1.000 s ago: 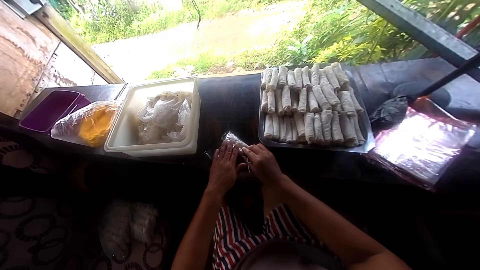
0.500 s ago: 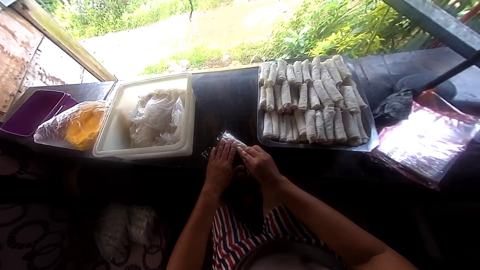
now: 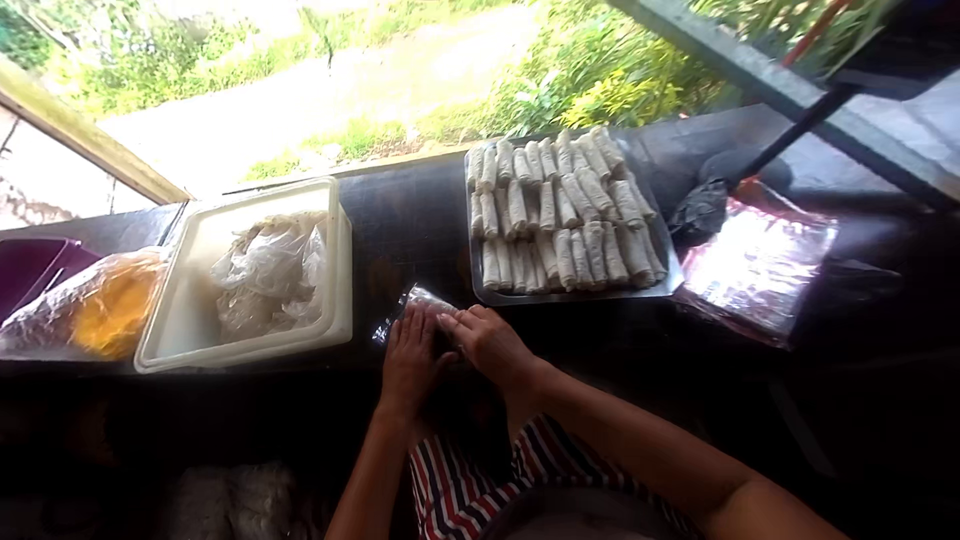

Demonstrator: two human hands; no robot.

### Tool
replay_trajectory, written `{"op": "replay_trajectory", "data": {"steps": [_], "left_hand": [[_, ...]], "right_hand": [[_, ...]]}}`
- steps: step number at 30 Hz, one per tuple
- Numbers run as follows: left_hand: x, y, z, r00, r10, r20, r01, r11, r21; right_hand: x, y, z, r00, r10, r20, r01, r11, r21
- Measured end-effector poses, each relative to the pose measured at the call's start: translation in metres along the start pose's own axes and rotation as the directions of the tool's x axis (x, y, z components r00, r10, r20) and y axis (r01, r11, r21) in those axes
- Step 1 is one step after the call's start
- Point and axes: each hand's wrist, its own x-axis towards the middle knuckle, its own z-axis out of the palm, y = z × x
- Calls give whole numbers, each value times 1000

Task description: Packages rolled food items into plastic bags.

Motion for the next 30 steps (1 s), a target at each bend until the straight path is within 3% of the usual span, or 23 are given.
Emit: {"op": "replay_trajectory", "data": {"steps": [1,2,5,8,12,14,17,20,23,25,30], "left_hand": [[0,0,-1,1000,-6,13,6,1000,1],[0,0,-2,1000,-5,21,5,1000,0],[9,3,-4,998,34,60,-34,999,-14],[23,13,-6,987,64,150,-60,998,-31],[34,18,-14,973,50,227,-31,996,-89],[31,17,-19,982,50,184,-22,989,-149],[23,12,-21,998,54,-28,-58,986,-156],[21,16,-40,999,6,-45,-15,978,-210],[25,32,-56,997,3,-72,-25,948,-318],[30,48,-64,998,7,-67,-36,901,-433],[43,88,-82,995,-100,22,77,582,-810]], "right_hand": [[-2,-3,-20,996,39,80,-45,997,68],[-6,-3,-41,996,66,62,-73,991,114],[-13,19,-101,952,163,-257,-165,986,13],[-1,69,-148,862,317,-396,-397,908,-135],[20,117,-173,727,634,-264,-671,737,-82],[23,131,-174,708,678,-197,-698,714,-53],[26,143,-177,682,719,-137,-723,691,27],[21,144,-182,645,745,-169,-735,665,130],[7,124,-186,679,703,-212,-651,710,268],[-8,100,-182,753,635,-172,-547,750,372],[-39,42,-158,943,308,124,-319,737,596]]}}
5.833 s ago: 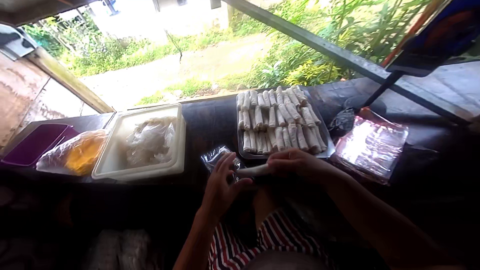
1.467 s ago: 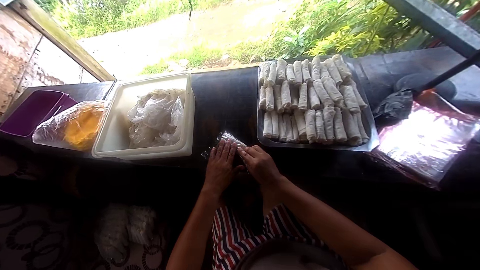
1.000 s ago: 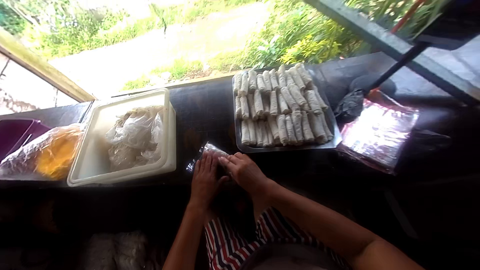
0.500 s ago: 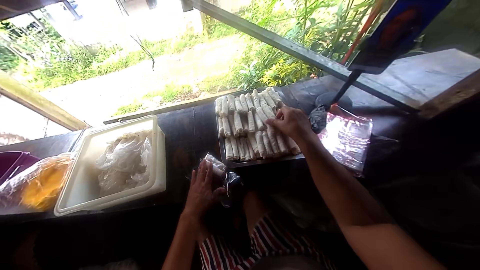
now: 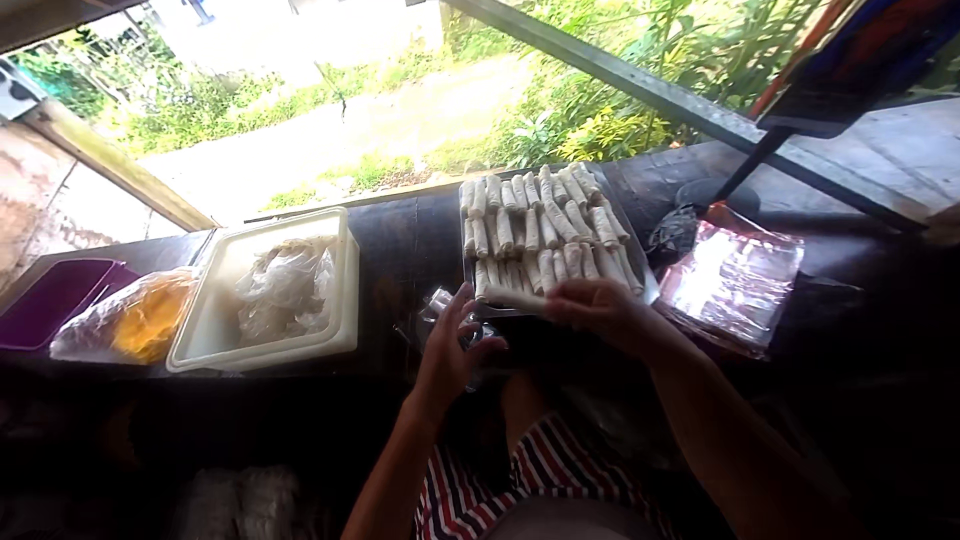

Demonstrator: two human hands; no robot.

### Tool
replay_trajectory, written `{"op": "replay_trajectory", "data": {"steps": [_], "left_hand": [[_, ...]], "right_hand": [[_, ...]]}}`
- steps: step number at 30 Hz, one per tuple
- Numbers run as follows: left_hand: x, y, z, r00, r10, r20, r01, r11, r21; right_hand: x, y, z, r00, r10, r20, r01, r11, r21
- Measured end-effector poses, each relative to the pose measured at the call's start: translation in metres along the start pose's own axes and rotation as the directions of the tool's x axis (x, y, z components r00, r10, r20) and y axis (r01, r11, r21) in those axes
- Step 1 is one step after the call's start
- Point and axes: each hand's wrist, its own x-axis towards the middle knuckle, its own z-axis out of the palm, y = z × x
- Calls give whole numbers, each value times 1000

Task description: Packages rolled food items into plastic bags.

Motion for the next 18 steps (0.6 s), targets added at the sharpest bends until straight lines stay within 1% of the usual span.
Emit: {"op": "replay_trajectory", "data": {"steps": [2,3,5,7,8,10,12,14,16,18], "left_hand": [[0,8,0,1000,-18,14,20,989,-147],[-1,11,-1,999,-32,34,38,980,-197],[-6,16,-5,996,-71,54,82,968,-239],[-12,17,-5,993,-112,46,120,955,-271],[-15,16,-3,992,-122,43,129,948,-291],[-21,14,0,993,-100,55,113,938,-328],[-27,11,3,998,-54,39,62,957,-282],[-34,8,6,1000,-23,19,26,975,-222],[-44,3,13,998,-44,33,50,972,-228],[-56,-4,22,995,-93,35,98,965,-245]], "right_hand": [[-10,-3,13,992,-38,118,39,999,-4],[-14,-2,17,989,-45,140,46,999,0],[-17,-1,23,988,-48,145,41,998,49],[-20,0,30,987,-60,149,39,989,141],[-21,1,35,987,-83,139,57,982,183],[-26,5,45,989,-130,70,111,968,226],[-31,10,50,987,-157,17,149,962,230],[-38,15,54,983,-181,-2,177,962,208],[-46,26,54,980,-199,30,190,964,187],[-54,39,51,978,-182,99,156,962,224]]}}
